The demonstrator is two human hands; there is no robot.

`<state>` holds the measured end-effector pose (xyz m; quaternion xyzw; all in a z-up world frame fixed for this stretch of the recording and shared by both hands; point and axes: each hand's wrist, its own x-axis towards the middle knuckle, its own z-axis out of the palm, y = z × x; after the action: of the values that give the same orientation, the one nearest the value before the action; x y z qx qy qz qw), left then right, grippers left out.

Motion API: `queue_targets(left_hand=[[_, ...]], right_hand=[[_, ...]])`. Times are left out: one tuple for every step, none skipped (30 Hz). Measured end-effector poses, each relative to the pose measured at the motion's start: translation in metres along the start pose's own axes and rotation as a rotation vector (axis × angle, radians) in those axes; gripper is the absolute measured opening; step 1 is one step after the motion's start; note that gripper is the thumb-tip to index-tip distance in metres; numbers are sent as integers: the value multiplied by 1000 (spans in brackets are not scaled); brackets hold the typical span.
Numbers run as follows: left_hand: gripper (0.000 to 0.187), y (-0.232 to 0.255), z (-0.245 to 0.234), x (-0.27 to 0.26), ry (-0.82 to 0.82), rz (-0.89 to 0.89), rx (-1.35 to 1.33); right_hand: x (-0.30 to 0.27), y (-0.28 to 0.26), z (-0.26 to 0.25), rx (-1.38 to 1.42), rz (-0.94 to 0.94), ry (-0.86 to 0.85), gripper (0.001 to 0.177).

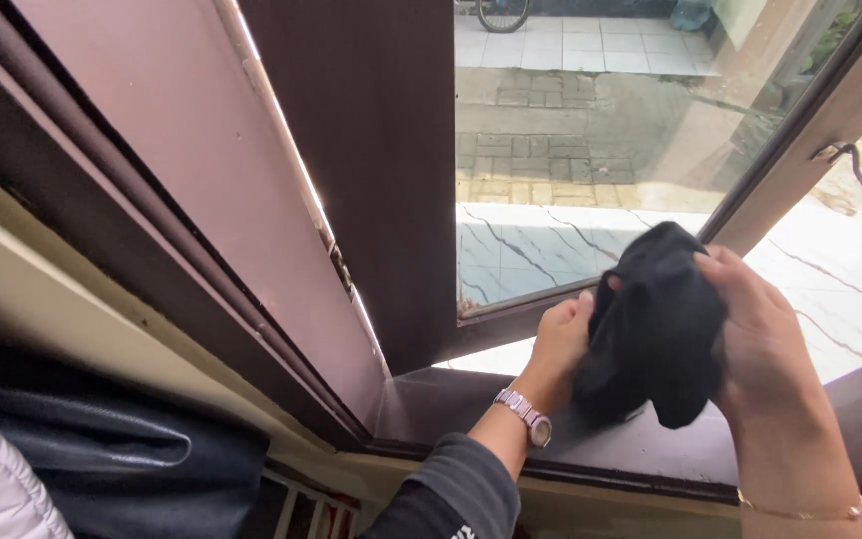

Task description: The person wipes the brown window frame with a dark cloth, moving along the bottom sill, vertical sides, and top edge. The person repeatedly wipes the same sections of the frame throughout the clip.

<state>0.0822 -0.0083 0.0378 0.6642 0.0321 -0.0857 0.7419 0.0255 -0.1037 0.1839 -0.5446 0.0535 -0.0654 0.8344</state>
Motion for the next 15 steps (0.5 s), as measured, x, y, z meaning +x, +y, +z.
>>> queue_targets(left_hand=[[37, 1, 0, -5, -26, -9, -14], [34, 2, 0, -9, -53, -18, -29], [34, 10, 1, -11, -60, -14, -25], [33, 19, 2, -13, -103, -14, -46], [34, 26, 3, -18, -142, -17, -71], [34, 38, 4, -24, -144, -17, -71], [39, 49, 4, -31, -180, -21, -97], [45, 60, 3, -38, -215, -26, -123], [45, 95, -1, -56, -215, -27, -124], [63, 130, -6, -75, -121, -83, -168], [81, 165, -10, -93, -23, -139, -212], [81, 160, -15, -86, -19, -139, -213], [81, 156, -21, -77, 30, -137, -355], [82, 152, -26, -69, 79, -134, -497], [82, 142, -26, -61, 77, -135, -492]], right_hand=[[0, -3, 7, -152, -1, 97, 14], [0, -6, 14, -304, 1, 194, 18], [19, 13, -4, -301, -5, 200, 18], [38, 32, -22, -469, -75, 267, 14], [55, 51, -41, -641, -141, 330, 15], [57, 72, -56, -642, -141, 332, 15], [59, 93, -70, -495, -135, 157, 14], [61, 114, -84, -346, -127, -17, 26], [43, 112, -70, -347, -126, -17, 26], [25, 110, -57, -218, 93, -60, 50], [8, 108, -43, -86, 312, -107, 76], [2, 106, -45, -86, 315, -110, 76], [-3, 104, -46, -339, 318, -160, 65], [-8, 103, -47, -593, 316, -210, 69], [-5, 110, -54, -588, 315, -207, 69]])
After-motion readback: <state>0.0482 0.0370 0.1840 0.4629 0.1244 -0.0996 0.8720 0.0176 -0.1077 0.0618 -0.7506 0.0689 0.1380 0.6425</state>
